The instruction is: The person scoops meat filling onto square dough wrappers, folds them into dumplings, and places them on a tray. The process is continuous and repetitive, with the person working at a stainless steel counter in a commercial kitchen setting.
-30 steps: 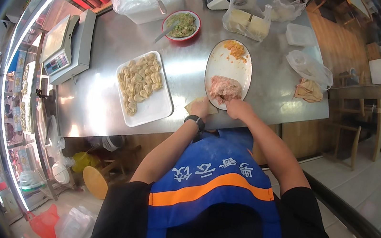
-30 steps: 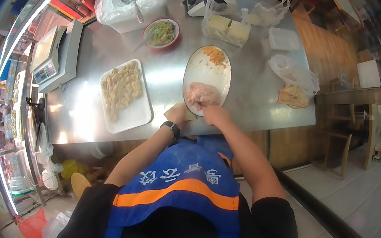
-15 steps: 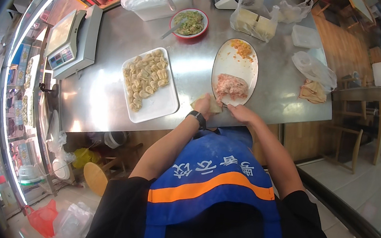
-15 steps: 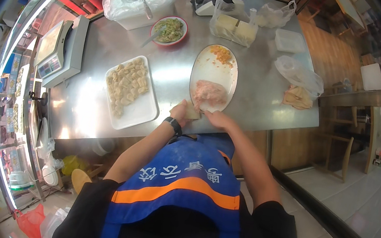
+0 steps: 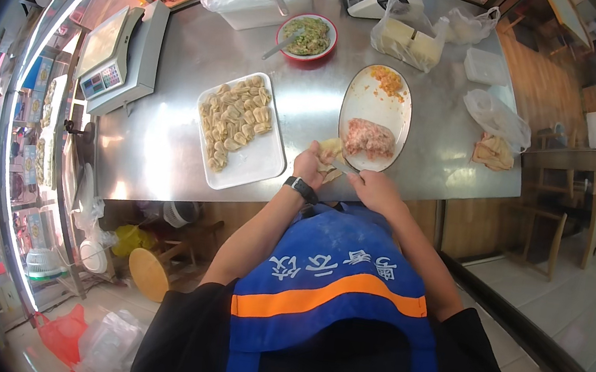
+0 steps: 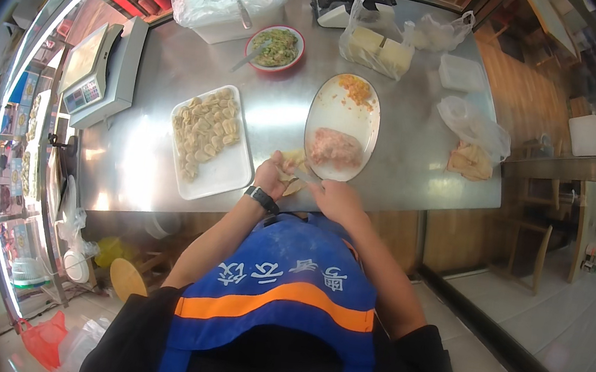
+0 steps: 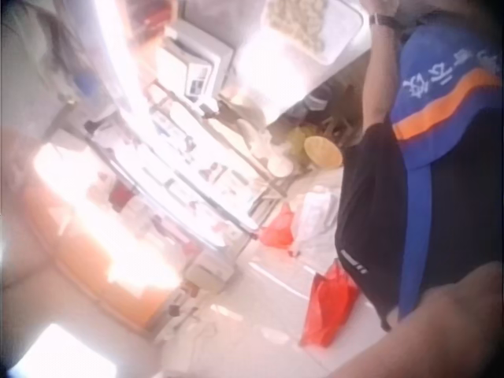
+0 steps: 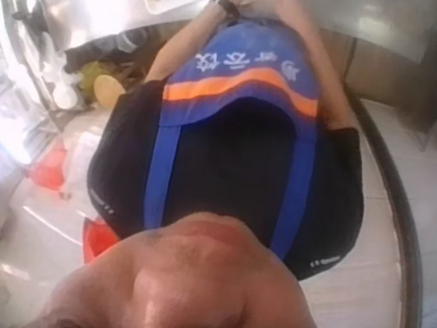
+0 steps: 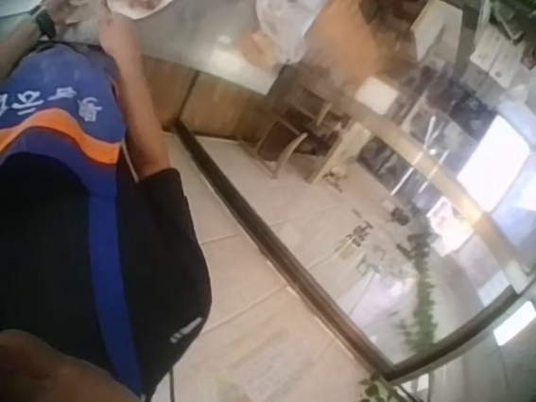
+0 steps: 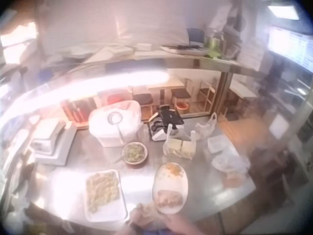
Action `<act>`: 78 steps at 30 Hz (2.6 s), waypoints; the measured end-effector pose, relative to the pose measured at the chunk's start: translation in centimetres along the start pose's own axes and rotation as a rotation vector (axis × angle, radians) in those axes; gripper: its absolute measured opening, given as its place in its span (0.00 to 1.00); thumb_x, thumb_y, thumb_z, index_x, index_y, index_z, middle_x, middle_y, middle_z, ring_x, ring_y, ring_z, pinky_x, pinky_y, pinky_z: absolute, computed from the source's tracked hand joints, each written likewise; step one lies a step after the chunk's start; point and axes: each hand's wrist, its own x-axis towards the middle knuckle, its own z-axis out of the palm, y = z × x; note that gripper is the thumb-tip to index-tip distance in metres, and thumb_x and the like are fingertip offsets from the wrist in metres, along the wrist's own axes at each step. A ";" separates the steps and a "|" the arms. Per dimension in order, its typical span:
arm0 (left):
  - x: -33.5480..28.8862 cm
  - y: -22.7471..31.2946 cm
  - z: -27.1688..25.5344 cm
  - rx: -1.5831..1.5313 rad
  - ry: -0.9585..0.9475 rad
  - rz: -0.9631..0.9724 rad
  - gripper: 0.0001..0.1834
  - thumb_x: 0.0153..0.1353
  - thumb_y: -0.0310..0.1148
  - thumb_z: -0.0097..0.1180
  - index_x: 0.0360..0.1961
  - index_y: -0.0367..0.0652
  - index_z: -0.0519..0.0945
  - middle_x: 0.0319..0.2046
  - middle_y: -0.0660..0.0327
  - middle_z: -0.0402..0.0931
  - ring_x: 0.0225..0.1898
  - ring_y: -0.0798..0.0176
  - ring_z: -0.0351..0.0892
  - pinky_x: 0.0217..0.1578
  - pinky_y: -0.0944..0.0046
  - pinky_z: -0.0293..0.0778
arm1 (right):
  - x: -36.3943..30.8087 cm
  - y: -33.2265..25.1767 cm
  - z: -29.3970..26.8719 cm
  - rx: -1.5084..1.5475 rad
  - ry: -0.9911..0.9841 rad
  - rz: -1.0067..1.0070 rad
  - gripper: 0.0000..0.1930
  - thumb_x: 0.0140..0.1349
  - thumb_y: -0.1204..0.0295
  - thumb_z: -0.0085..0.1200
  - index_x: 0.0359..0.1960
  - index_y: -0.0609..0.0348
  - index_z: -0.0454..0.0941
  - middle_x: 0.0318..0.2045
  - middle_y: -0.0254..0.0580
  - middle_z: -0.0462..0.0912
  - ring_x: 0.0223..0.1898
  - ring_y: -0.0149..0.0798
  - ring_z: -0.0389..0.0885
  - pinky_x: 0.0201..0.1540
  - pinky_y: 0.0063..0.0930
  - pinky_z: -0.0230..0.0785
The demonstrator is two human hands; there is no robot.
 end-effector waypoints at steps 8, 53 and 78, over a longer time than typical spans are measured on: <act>0.5 0.4 -0.1 0.123 -0.024 -0.002 0.22 0.72 0.43 0.35 0.50 0.34 0.69 0.40 0.53 0.75 0.39 0.57 0.76 0.45 0.54 0.74 | -0.5 -3.5 -2.9 0.003 0.053 0.022 0.25 0.64 0.51 0.43 0.30 0.64 0.78 0.29 0.58 0.80 0.34 0.58 0.79 0.37 0.47 0.70; 2.5 -1.2 5.6 0.252 -0.064 0.149 0.22 0.70 0.44 0.43 0.44 0.31 0.73 0.33 0.58 0.77 0.31 0.64 0.78 0.33 0.63 0.77 | -1.1 -1.9 -7.0 -0.190 0.163 0.131 0.17 0.63 0.57 0.46 0.32 0.59 0.79 0.32 0.52 0.82 0.34 0.54 0.81 0.38 0.47 0.71; 1.9 0.3 4.6 0.064 -0.121 0.082 0.27 0.72 0.46 0.33 0.56 0.30 0.65 0.51 0.49 0.72 0.51 0.50 0.75 0.51 0.51 0.75 | 0.6 6.8 -4.4 0.037 0.259 0.147 0.24 0.64 0.51 0.45 0.26 0.62 0.77 0.25 0.55 0.80 0.29 0.56 0.77 0.32 0.46 0.66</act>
